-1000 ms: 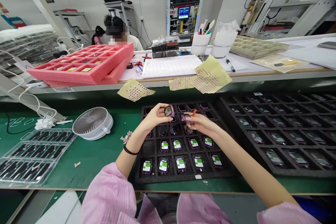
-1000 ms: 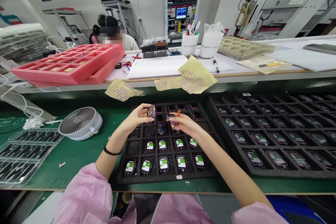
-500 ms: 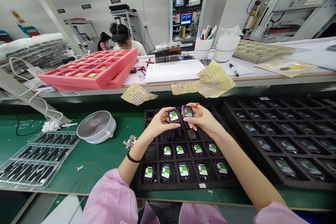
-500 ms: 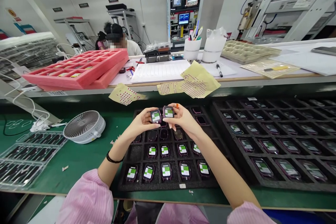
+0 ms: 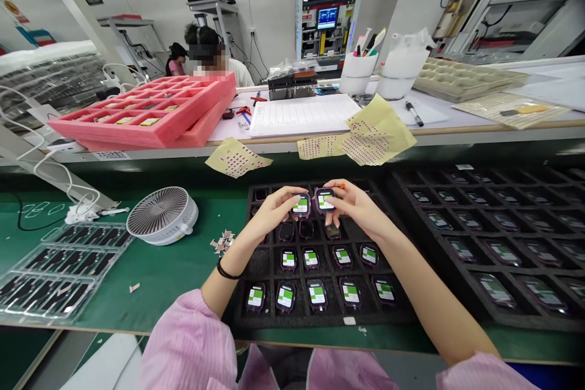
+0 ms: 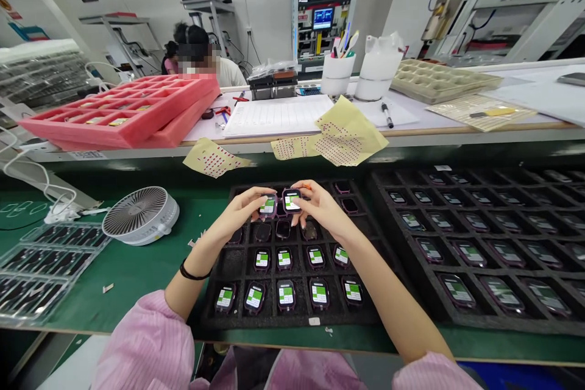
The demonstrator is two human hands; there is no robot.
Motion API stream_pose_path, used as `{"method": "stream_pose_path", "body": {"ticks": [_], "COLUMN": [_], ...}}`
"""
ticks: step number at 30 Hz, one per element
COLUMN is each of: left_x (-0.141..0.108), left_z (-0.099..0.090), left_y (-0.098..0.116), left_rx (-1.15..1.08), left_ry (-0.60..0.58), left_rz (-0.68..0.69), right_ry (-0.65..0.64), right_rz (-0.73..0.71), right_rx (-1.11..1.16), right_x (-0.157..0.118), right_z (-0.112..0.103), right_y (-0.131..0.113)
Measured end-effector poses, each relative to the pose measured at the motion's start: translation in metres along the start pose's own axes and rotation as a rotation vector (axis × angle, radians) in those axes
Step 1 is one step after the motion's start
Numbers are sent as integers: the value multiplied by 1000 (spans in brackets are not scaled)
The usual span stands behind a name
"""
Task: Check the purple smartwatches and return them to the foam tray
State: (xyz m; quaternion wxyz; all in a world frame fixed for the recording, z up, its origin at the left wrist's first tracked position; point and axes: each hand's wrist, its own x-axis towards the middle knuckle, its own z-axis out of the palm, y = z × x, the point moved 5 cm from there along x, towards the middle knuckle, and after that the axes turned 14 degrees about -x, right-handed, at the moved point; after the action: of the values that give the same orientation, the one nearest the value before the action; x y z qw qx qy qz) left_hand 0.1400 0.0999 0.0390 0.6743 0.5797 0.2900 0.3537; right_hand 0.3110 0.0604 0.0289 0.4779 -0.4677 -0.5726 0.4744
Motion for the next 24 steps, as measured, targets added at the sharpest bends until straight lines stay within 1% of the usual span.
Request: {"method": "stream_pose_path", "body": {"ticks": [2, 4, 7, 11, 18, 24], "left_x": [0, 0, 0, 0, 0, 0], "left_z": [-1, -1, 0, 3, 4, 3], "left_y": [0, 1, 0, 1, 0, -3], "left_rx": [10, 13, -6, -44, -41, -17], "left_ry": [26, 42, 45, 14, -1, -7], "left_rz": [7, 15, 29, 50, 45, 64], "right_ry": [69, 90, 36, -29, 31, -47], "right_rz": [20, 37, 34, 4, 17, 18], "right_rx": [-30, -37, -10, -11, -33, -12], "right_x": [-1, -2, -4, -4, -3, -6], "right_z": [-2, -2, 2, 6, 4, 8], "right_y": [1, 0, -4, -6, -2, -6]}}
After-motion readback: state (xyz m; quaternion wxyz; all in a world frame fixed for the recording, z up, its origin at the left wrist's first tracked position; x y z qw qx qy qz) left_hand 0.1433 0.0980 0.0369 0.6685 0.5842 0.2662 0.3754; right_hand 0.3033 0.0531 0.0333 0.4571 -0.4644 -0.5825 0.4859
